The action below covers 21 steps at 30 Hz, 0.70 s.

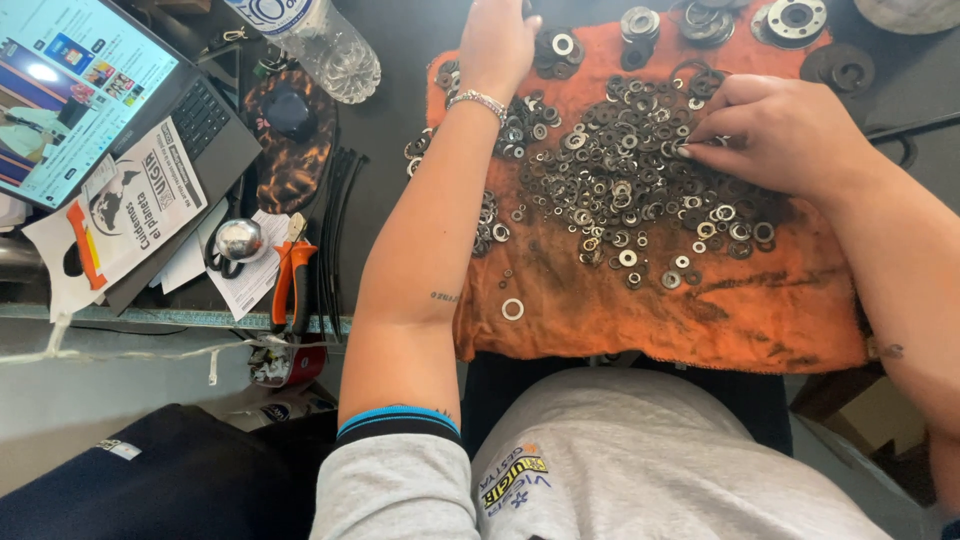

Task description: Sorting through a large pile of metal washers and small hardware on a workbench.

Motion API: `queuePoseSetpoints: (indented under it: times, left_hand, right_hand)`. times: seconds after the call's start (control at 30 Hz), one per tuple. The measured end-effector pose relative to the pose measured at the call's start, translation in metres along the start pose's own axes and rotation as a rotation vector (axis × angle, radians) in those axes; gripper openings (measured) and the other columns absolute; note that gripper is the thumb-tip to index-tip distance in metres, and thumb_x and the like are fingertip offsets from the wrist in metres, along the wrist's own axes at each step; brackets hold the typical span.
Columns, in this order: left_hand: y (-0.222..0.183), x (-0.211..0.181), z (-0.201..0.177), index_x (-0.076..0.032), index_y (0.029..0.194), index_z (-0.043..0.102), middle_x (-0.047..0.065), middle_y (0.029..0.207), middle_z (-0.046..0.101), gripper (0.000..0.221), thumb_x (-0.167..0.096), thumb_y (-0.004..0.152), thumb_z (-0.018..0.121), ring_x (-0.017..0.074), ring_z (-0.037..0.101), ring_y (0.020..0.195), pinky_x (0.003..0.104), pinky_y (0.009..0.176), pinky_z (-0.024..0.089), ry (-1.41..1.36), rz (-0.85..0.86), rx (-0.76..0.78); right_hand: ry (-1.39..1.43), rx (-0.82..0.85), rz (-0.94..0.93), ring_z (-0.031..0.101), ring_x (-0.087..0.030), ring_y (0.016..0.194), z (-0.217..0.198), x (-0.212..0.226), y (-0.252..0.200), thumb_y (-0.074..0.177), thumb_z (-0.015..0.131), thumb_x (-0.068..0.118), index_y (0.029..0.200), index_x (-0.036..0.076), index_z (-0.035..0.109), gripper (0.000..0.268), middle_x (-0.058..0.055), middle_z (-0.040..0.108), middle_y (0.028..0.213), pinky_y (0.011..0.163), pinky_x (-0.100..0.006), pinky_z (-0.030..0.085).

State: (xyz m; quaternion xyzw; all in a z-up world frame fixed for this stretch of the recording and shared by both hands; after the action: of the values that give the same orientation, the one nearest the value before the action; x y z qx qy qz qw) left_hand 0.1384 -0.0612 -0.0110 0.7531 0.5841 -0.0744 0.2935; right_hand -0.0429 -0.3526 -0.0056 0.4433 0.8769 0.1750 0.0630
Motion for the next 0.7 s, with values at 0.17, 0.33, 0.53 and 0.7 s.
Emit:
queuePoseSetpoints:
  times: [0.17,0.33,0.53,0.7]
  left_hand:
    - [-0.017,-0.019,-0.031,-0.012,0.100,0.062,0.004,0.085,0.064,0.008,-0.015,0.095,0.056,0.0237,0.059,0.074,0.038,0.063,0.048,0.014,0.079,-0.166]
    - [-0.057,-0.067,-0.053,-0.008,0.116,0.066,0.013,0.113,0.069,0.025,-0.019,0.094,0.068,0.0355,0.064,0.101,0.048,0.075,0.059,0.086,0.184,-0.097]
    - [-0.104,-0.096,-0.070,-0.012,0.141,0.053,0.009,0.144,0.058,0.043,-0.018,0.102,0.071,0.0367,0.065,0.119,0.048,0.099,0.053,-0.019,0.269,0.017]
    - [-0.128,-0.110,-0.063,-0.019,0.139,0.048,0.005,0.121,0.059,0.056,-0.016,0.094,0.081,0.0303,0.065,0.108,0.044,0.080,0.057,0.007,0.445,0.098]
  right_hand:
    - [-0.039,-0.017,-0.018,0.071,-0.010,0.096,0.001,-0.002,-0.002,0.100,0.079,0.045,0.098,0.031,0.080,0.014,0.015,0.070,0.110,0.067,-0.029,0.055]
    - [-0.080,-0.061,-0.043,0.072,-0.009,0.099,0.002,-0.006,-0.004,0.103,0.081,0.047,0.105,0.033,0.082,0.014,0.015,0.070,0.110,0.069,-0.028,0.055]
    - [-0.136,-0.092,0.032,0.070,-0.011,0.098,0.010,-0.028,-0.015,0.109,0.085,0.050,0.114,0.037,0.082,0.014,0.012,0.067,0.111,0.072,-0.031,0.055]
    - [-0.017,-0.038,0.147,0.066,-0.014,0.108,0.012,-0.042,-0.015,0.115,0.087,0.044,0.115,0.031,0.083,0.014,0.007,0.067,0.112,0.077,-0.032,0.050]
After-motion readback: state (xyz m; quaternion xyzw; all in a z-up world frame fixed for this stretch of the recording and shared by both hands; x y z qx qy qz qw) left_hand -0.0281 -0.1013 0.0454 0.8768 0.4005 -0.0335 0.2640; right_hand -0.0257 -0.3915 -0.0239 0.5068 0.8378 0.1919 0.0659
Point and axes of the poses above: each hand's wrist, its own y-axis towards the middle knuckle, its own z-axis out of the palm, x = y × z, the point moved 7 cm from there along y, towards the middle knuckle
